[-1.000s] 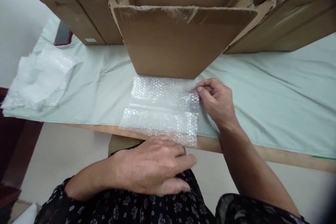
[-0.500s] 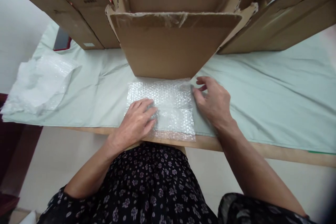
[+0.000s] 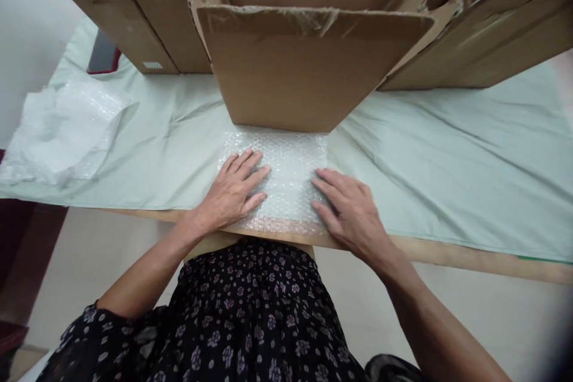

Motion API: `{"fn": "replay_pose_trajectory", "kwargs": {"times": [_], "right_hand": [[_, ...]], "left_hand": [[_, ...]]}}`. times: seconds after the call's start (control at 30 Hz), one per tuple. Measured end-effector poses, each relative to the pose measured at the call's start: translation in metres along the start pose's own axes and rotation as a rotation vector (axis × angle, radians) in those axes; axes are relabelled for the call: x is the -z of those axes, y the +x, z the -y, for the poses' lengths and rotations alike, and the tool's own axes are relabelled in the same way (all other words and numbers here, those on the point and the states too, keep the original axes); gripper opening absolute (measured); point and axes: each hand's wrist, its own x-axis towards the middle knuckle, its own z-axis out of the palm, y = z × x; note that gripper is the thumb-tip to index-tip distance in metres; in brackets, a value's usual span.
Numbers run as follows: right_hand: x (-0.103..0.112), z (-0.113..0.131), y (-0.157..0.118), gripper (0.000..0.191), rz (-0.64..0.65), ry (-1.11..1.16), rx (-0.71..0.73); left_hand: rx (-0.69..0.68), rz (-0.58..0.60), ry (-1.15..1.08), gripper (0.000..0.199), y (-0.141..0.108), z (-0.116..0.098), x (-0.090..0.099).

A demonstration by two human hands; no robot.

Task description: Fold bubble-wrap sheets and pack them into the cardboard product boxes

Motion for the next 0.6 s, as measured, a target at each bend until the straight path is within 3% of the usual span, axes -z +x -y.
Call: {"fn": "replay_pose_trajectory", "kwargs": {"times": [0.1, 0.2, 0.3, 0.43, 0.53, 0.6], "right_hand": [[0.026, -0.013, -0.027, 0.034, -0.027, 0.037, 0.020], [0.037, -0.012, -0.041, 0.044, 0.099, 0.028, 0.115], [0.027, -0.006, -0.035, 0.041, 0.095, 0.019, 0.144], [0.012, 0.000, -0.017, 0.030, -0.066, 0.164, 0.148], [0.015, 0.005, -0.011, 0.024, -0.148, 0.427, 0.022], [0.020, 0.009, -0.009, 0.017, -0.160, 0.589, -0.170]], "left_hand": [[-0.018, -0.059, -0.069, 0.047, -0.018, -0.008, 0.013], [-0.063, -0.012, -0.111, 0.050, -0.031, -0.017, 0.018], [-0.078, 0.041, -0.112, 0.057, -0.035, -0.020, 0.018], [-0.063, 0.112, -0.154, 0.079, -0.040, -0.014, 0.029], [-0.026, 0.201, -0.216, 0.091, -0.054, -0.002, 0.048], [0.024, 0.195, -0.268, 0.084, -0.061, 0.007, 0.058]]}}
